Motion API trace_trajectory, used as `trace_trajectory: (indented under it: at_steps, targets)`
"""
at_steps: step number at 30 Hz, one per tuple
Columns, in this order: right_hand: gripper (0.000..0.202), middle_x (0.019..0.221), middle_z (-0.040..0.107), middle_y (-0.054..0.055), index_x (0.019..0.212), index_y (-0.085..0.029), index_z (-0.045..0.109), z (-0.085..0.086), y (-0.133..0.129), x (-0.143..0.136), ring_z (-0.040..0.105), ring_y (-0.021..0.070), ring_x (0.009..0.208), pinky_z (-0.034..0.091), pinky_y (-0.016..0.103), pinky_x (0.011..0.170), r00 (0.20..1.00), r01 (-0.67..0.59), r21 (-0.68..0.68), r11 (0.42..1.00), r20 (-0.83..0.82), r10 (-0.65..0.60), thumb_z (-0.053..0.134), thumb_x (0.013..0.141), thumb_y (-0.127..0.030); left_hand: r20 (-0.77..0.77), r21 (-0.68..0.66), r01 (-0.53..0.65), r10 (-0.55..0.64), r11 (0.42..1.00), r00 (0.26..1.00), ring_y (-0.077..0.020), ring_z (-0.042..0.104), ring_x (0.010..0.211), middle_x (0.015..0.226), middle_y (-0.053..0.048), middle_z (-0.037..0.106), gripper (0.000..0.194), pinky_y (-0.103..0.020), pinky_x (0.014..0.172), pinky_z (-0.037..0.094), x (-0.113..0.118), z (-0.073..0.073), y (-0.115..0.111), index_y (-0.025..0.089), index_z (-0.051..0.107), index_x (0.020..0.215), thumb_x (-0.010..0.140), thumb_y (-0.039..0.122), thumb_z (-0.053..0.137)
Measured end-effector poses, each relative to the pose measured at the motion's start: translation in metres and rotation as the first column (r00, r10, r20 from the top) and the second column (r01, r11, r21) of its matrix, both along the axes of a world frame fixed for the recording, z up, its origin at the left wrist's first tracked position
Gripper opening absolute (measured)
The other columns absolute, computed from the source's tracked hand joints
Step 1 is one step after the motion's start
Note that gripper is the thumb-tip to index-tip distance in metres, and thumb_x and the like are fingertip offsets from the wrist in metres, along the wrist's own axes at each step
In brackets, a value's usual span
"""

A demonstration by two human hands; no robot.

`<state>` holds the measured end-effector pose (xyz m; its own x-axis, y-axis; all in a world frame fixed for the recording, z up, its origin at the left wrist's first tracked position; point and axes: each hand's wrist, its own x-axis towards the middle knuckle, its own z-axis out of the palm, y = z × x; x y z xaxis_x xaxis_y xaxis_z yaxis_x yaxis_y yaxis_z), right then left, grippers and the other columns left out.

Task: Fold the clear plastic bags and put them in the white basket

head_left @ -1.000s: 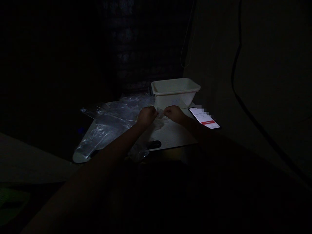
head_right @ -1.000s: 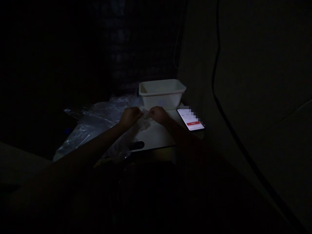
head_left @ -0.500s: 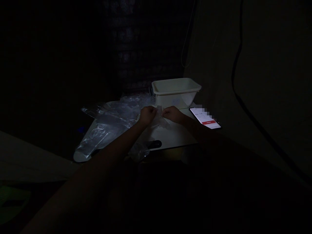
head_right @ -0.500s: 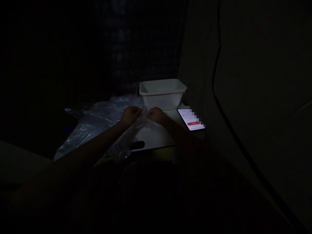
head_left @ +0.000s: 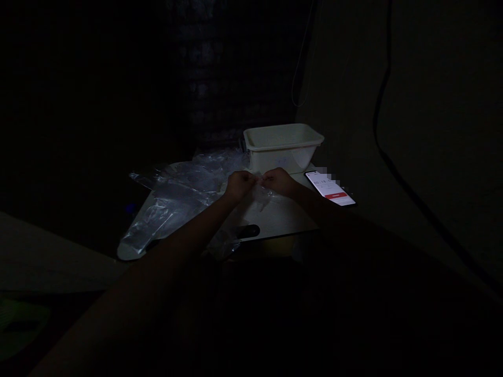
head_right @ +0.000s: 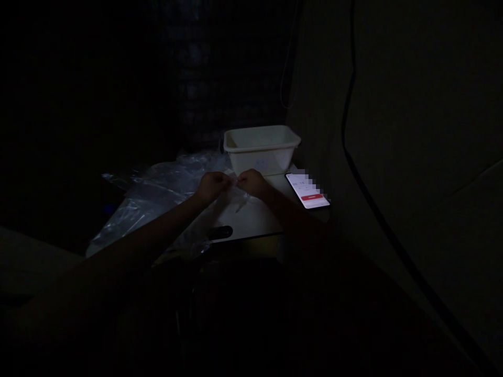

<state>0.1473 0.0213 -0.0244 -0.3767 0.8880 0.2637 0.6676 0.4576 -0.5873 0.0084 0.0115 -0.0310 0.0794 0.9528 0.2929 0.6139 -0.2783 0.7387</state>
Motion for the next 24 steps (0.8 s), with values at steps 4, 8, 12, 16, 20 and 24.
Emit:
trace_trajectory:
  at_steps: [4,8,12,16,20,24]
  targets:
    - [0.014,0.047,0.045,-0.002,0.051,-0.011,0.056,0.0,0.001,0.008,0.04,0.0074,0.05,0.028,0.018,0.046,0.996,0.056,0.04,0.998,0.065,-0.059,0.048,0.059,-0.02,-0.122,0.029,-0.019,0.023,0.999,0.992,-0.0113,0.051,0.053,0.055,-0.002,0.057,0.018,-0.021,0.053,0.037,-0.004,0.004,-0.002,0.012,0.057,0.056,0.063,0.026,0.047]
    - [0.014,0.049,0.048,-0.001,0.053,-0.012,0.055,-0.002,0.005,0.018,0.041,0.0081,0.049,0.029,0.019,0.047,0.994,0.098,0.056,0.994,0.048,-0.101,0.044,0.06,-0.017,-0.161,0.045,-0.057,0.064,0.997,0.985,-0.0119,0.053,0.055,0.058,-0.003,0.059,0.019,-0.021,0.055,0.038,-0.009,0.004,-0.001,0.013,0.059,0.059,0.065,0.025,0.045]
    - [0.012,0.048,0.047,-0.002,0.052,-0.013,0.053,-0.002,0.009,0.027,0.041,0.0083,0.049,0.03,0.019,0.047,0.986,0.159,0.031,0.987,-0.052,-0.158,0.044,0.06,-0.015,-0.11,0.021,-0.125,0.127,0.992,0.986,-0.012,0.053,0.054,0.057,-0.002,0.059,0.02,-0.021,0.053,0.038,-0.015,0.0,0.005,0.012,0.059,0.062,0.065,0.026,0.044]
    - [0.011,0.044,0.044,-0.004,0.051,-0.014,0.049,-0.001,0.007,0.034,0.041,0.0071,0.045,0.032,0.018,0.045,0.936,0.19,-0.166,0.968,-0.266,-0.23,0.045,0.062,-0.015,-0.005,0.004,-0.152,0.152,0.988,0.988,-0.0122,0.052,0.051,0.053,-0.002,0.057,0.021,-0.023,0.053,0.039,-0.019,-0.005,0.01,0.011,0.059,0.062,0.065,0.027,0.045]
    - [0.027,0.041,0.042,-0.003,0.049,-0.015,0.046,0.0,0.001,0.033,0.039,0.0059,0.039,0.031,0.019,0.04,0.872,0.152,-0.361,0.92,-0.39,-0.297,0.041,0.071,-0.03,0.134,-0.035,-0.109,0.113,0.993,0.985,-0.011,0.051,0.049,0.052,-0.001,0.056,0.022,-0.023,0.051,0.039,-0.019,-0.01,0.012,0.012,0.057,0.062,0.065,0.03,0.045]
    - [0.021,0.048,0.05,-0.001,0.052,-0.013,0.052,0.004,-0.002,0.03,0.046,0.0076,0.046,0.035,0.02,0.046,0.909,0.134,-0.343,0.93,-0.33,-0.253,0.056,0.06,-0.032,0.172,-0.05,-0.091,0.098,0.995,0.98,-0.0106,0.049,0.046,0.047,0.0,0.052,0.022,-0.023,0.049,0.039,-0.017,-0.012,0.014,0.013,0.054,0.057,0.063,0.033,0.047]
